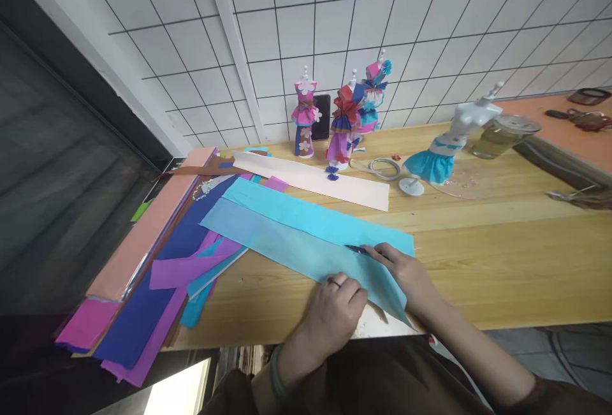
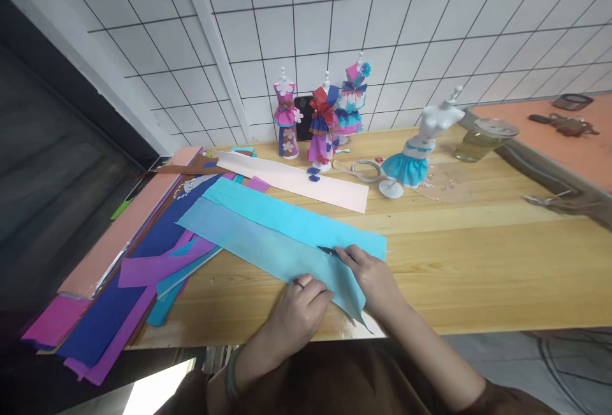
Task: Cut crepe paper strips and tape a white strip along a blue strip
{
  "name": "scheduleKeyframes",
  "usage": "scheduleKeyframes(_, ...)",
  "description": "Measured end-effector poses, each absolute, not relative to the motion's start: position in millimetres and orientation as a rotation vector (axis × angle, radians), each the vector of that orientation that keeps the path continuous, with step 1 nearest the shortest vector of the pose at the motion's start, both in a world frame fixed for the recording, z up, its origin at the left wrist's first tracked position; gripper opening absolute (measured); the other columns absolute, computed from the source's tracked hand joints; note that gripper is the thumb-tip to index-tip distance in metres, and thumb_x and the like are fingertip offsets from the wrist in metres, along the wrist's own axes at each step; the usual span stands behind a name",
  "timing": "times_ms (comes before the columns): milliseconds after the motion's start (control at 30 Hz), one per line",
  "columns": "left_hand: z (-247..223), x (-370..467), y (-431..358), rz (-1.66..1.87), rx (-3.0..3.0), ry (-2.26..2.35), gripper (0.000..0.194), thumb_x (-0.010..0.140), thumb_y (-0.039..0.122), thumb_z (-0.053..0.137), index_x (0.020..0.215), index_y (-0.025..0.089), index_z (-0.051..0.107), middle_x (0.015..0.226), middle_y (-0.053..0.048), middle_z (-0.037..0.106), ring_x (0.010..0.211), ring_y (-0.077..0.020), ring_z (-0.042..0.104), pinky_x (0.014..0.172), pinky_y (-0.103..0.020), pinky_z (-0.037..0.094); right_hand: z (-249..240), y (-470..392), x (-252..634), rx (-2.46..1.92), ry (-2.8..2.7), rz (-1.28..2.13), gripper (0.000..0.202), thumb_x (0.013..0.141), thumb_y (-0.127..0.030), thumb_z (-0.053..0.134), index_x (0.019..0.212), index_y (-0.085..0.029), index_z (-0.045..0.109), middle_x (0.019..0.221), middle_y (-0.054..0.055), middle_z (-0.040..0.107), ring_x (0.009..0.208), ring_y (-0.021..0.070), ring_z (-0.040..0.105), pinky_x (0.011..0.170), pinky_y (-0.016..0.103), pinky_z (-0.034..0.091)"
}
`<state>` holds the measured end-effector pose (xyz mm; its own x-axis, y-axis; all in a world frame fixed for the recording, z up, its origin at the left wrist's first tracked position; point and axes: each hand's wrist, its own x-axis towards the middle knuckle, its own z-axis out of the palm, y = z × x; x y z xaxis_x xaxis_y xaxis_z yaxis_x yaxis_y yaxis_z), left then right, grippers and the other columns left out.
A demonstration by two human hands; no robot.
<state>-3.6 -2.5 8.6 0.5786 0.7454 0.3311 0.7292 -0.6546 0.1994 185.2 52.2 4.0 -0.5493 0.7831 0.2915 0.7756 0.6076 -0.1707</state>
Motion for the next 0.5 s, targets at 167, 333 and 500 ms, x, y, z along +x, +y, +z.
scheduleKeyframes(167, 8.5, -4.1, -2.9, 0.591, 2.764, 1.284, 0.012, 0.082, 0.012, 0.040, 0.080, 0.017, 0.051, 0.076, -0.003, 0.050, 0.077, -0.0162, 0.046, 0.063, -0.028, 0.039, 1.2, 52.6, 186.3, -1.287, -2.567, 0.103, 0.047, 0.080, -0.014, 0.038, 0.126, -0.022, 0.040, 0.094, 0.007, 0.056, 0.073, 0.0157, 0.056, 0.059, 0.026, 0.045)
scheduleKeyframes(333, 8.4, -3.7, -2.8, 0.599, 2.760, 1.287, 0.012, 0.082, 0.012, 0.041, 0.078, 0.017, 0.051, 0.075, -0.003, 0.049, 0.076, -0.0166, 0.046, 0.062, -0.029, 0.038, -1.1, 52.8, 186.7, -1.289, -2.589, 0.060, 0.041, 0.081, -0.016, 0.037, 0.122, -0.019, 0.044, 0.091, 0.007, 0.056, 0.075, 0.0164, 0.055, 0.060, 0.027, 0.044)
scheduleKeyframes(500, 8.3, -3.7, -3.2, 0.591, 2.752, 1.280, 0.012, 0.082, 0.012, 0.041, 0.079, 0.017, 0.052, 0.077, -0.003, 0.050, 0.077, -0.0171, 0.046, 0.062, -0.030, 0.038, 0.0, 52.3, 186.3, -1.257, -2.585, 0.051, 0.041, 0.079, -0.014, 0.039, 0.120, -0.018, 0.048, 0.089, 0.007, 0.057, 0.073, 0.0170, 0.055, 0.059, 0.027, 0.043)
